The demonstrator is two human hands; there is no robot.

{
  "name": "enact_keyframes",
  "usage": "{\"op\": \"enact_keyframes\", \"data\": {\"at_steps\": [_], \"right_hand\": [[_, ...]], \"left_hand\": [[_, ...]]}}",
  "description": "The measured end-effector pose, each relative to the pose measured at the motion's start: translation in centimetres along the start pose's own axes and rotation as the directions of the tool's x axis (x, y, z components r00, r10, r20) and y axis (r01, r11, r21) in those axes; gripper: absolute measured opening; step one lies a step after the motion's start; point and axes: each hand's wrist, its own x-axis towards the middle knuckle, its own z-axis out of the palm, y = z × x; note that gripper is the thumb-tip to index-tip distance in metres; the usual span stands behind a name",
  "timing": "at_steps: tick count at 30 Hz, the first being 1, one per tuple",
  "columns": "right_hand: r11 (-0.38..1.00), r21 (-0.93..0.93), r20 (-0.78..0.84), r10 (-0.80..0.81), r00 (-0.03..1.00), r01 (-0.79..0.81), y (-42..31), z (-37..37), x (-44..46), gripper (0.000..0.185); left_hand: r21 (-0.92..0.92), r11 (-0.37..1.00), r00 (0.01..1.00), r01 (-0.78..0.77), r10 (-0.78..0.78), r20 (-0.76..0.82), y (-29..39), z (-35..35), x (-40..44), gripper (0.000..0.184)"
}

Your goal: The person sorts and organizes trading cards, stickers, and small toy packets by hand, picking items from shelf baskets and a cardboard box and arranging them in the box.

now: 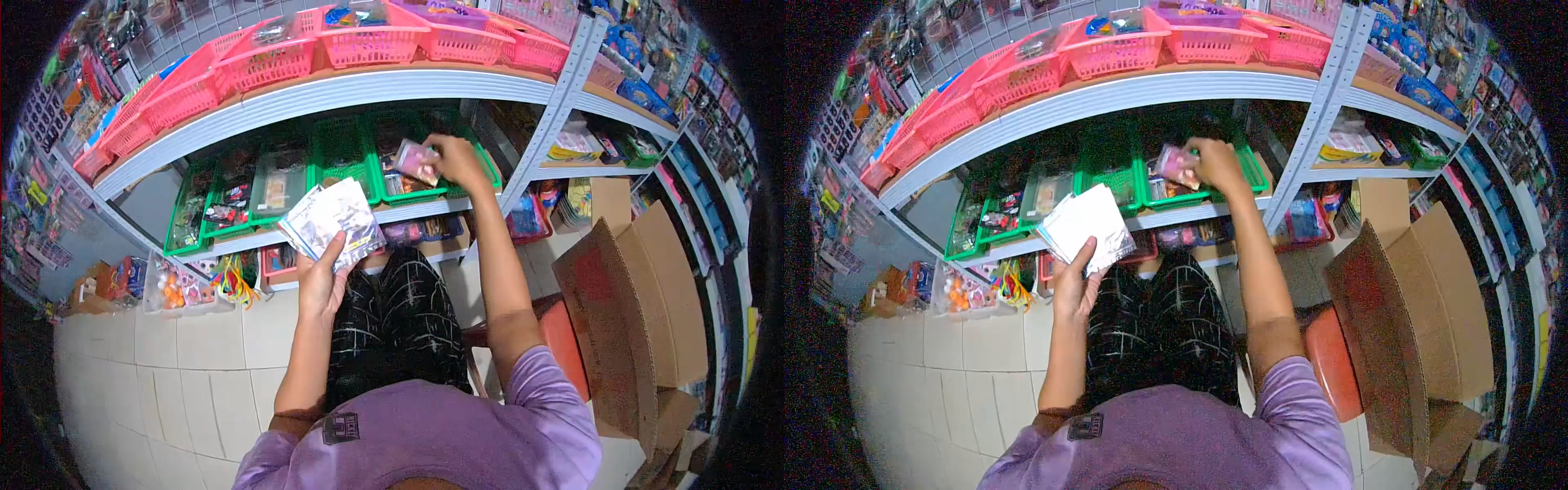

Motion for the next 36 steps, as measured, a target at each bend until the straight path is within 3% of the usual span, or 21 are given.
{"op": "enact_keyframes", "data": {"at_steps": [3,4,8,11,14,15,17,18,21,22,25,31,36], "right_hand": [[0.995,-0.07,0.211,-0.057,0.976,0.073,0.5,2.1,0.7,0.027],[0.976,-0.161,0.222,-0.106,0.969,0.144,0.3,2.5,0.5,0.026],[0.934,-0.305,0.247,-0.11,0.963,0.185,-0.8,2.4,0.0,0.033],[0.953,-0.23,0.021,-0.198,0.98,0.197,-0.8,3.1,-0.8,0.035],[0.975,0.009,-0.191,-0.214,0.958,0.22,-3.2,1.9,-1.6,0.037],[0.956,0.272,-0.107,-0.084,0.991,0.111,-4.6,1.3,-2.2,0.037],[0.705,0.684,0.159,0.107,0.981,-0.188,-7.8,0.3,-3.7,0.035],[0.708,0.685,0.182,0.06,0.981,-0.171,-8.5,0.3,-4.3,0.032],[0.512,0.82,0.298,-0.002,0.954,-0.255,-10.0,0.5,-5.9,0.028],[0.569,0.763,0.362,0.016,0.932,-0.306,-9.5,1.0,-5.8,0.025],[0.389,0.84,0.387,0.058,0.92,-0.378,-9.5,1.2,-5.7,0.024],[0.421,0.811,0.378,0.153,0.913,-0.407,-9.7,0.9,-5.6,0.019],[0.585,0.705,0.372,0.176,0.911,-0.401,-9.7,0.4,-6.1,0.014]], "left_hand": [[0.003,1.0,1.0,0.008,-0.008,-0.013,0.0,-0.1,0.3,0.046],[0.002,1.0,1.0,0.01,-0.01,-0.022,0.0,0.0,0.4,0.047],[0.004,0.999,0.999,0.036,-0.036,-0.031,0.0,0.3,0.7,0.047],[0.019,0.998,0.998,0.06,-0.059,-0.037,-0.4,0.3,0.9,0.048],[0.034,0.997,0.996,0.063,-0.061,-0.059,-1.0,0.3,1.4,0.05],[0.038,0.997,0.995,0.063,-0.06,-0.074,-1.4,0.2,1.5,0.05],[0.035,0.998,0.997,0.058,-0.056,-0.055,-1.7,0.4,1.6,0.048],[0.037,0.998,0.998,0.049,-0.047,-0.05,-1.6,1.0,1.5,0.045],[0.059,0.997,0.999,0.053,-0.053,-0.009,-2.0,1.1,1.4,0.039],[0.062,0.997,0.999,0.048,-0.049,0.013,-1.9,1.4,1.2,0.038],[0.004,0.998,0.996,0.057,-0.057,0.068,-1.5,1.5,1.0,0.033],[0.019,0.995,0.995,0.099,-0.1,0.027,-0.7,1.5,0.7,0.03],[0.059,0.993,0.995,0.099,-0.099,0.008,-1.7,0.7,1.0,0.034]]}}
